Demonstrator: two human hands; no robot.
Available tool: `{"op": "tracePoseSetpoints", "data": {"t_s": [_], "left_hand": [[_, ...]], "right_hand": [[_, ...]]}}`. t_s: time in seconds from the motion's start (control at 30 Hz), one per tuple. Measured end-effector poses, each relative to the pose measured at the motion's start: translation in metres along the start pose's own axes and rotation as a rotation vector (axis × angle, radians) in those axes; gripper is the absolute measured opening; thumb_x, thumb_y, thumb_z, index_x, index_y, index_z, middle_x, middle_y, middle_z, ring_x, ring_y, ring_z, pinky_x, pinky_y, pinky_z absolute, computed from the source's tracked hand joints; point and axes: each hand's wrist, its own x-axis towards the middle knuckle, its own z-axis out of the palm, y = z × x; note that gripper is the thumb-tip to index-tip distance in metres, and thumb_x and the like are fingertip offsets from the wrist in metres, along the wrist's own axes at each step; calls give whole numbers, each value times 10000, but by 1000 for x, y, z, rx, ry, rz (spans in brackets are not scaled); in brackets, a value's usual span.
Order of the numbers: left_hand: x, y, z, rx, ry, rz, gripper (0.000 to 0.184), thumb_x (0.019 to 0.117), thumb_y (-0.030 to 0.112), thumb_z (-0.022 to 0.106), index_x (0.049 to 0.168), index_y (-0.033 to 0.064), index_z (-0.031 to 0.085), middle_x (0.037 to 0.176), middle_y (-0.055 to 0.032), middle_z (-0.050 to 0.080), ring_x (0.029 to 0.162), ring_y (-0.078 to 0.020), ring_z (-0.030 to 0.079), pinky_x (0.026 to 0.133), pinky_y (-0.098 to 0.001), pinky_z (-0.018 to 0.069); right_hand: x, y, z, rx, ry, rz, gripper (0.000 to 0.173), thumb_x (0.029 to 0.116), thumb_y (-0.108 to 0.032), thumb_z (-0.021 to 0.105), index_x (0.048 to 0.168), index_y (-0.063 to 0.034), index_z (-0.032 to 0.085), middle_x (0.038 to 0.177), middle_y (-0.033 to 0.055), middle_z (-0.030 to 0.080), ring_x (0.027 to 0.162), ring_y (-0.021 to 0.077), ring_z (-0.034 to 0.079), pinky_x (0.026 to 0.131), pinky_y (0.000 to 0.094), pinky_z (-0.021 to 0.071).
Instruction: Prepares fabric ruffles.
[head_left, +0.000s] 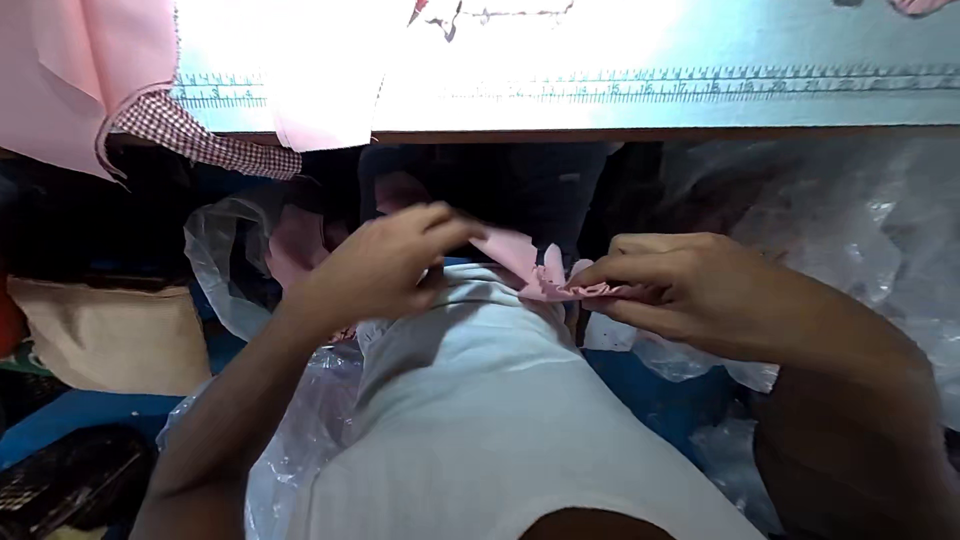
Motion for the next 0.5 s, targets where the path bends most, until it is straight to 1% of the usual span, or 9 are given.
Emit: {"op": "tracePoseSetpoints", "data": {"t_s": [0.07,0.1,0.13,0.2,0.23,0.3,0.37,0.43,0.5], "left_hand": [[45,-29,12,-41,-83,-37,734,830,104,677,1534,173,481,1473,-103,569,1266,-313,598,1002,-559,509],[61,-41,21,-39,-197,-87,789,843,144,676,1583,197,409,1496,-98,558,1252,-313,619,992,-584,512],[73,-52,29,-46,-304,-113,766,850,167,687,1571,173,428,1394,-139,624,1199,-333,641,972,-602,507],[84,-63,37,-2,-368,-88,440,834,174,743,1266,116,682,1107,-140,709,1040,-321,678,894,-581,526],[81,-62,34,25,-335,-79,334,851,149,750,1182,124,718,1070,-122,712,1011,-304,685,885,-564,542],[65,-53,23,128,-139,-75,346,871,59,715,1210,130,709,1127,-141,705,1027,-343,696,867,-584,570],[43,-40,18,300,63,-16,369,881,75,687,1248,94,656,1094,-214,664,988,-431,670,779,-611,547],[17,-27,18,380,48,43,430,940,281,662,1340,127,628,1125,-215,645,1110,-448,601,974,-655,424],[-6,-21,24,316,-56,106,459,920,405,649,1315,172,667,1180,-158,670,1248,-403,569,1151,-659,307]], "right_hand": [[-3,-6,-3,-5,-17,-34,221,930,-369,611,1056,-300,779,818,-125,581,660,-18,561,563,218,504],[-6,-8,-3,-1,-17,-42,221,936,-370,607,1053,-298,779,819,-127,576,663,-25,555,561,207,495],[-11,-10,-4,-2,-12,-49,220,939,-372,603,1047,-291,777,826,-129,575,671,-34,556,564,191,496],[-21,-7,-7,1,22,-16,221,953,-386,595,1043,-281,767,847,-131,590,700,-38,566,588,179,504],[-26,-4,-8,7,48,29,231,959,-399,597,1059,-277,765,862,-128,614,712,-28,583,599,198,520],[-36,4,-7,25,109,130,273,951,-408,616,1116,-247,763,884,-98,645,713,16,609,609,262,546],[-40,10,-5,46,154,225,293,936,-386,637,1151,-220,747,925,-70,659,753,46,626,645,295,557],[-42,14,0,85,171,315,283,934,-359,665,1164,-213,741,992,-49,682,807,72,648,690,329,564],[-41,22,9,82,161,382,273,944,-370,674,1160,-218,739,998,-31,679,805,112,653,685,397,558]]}}
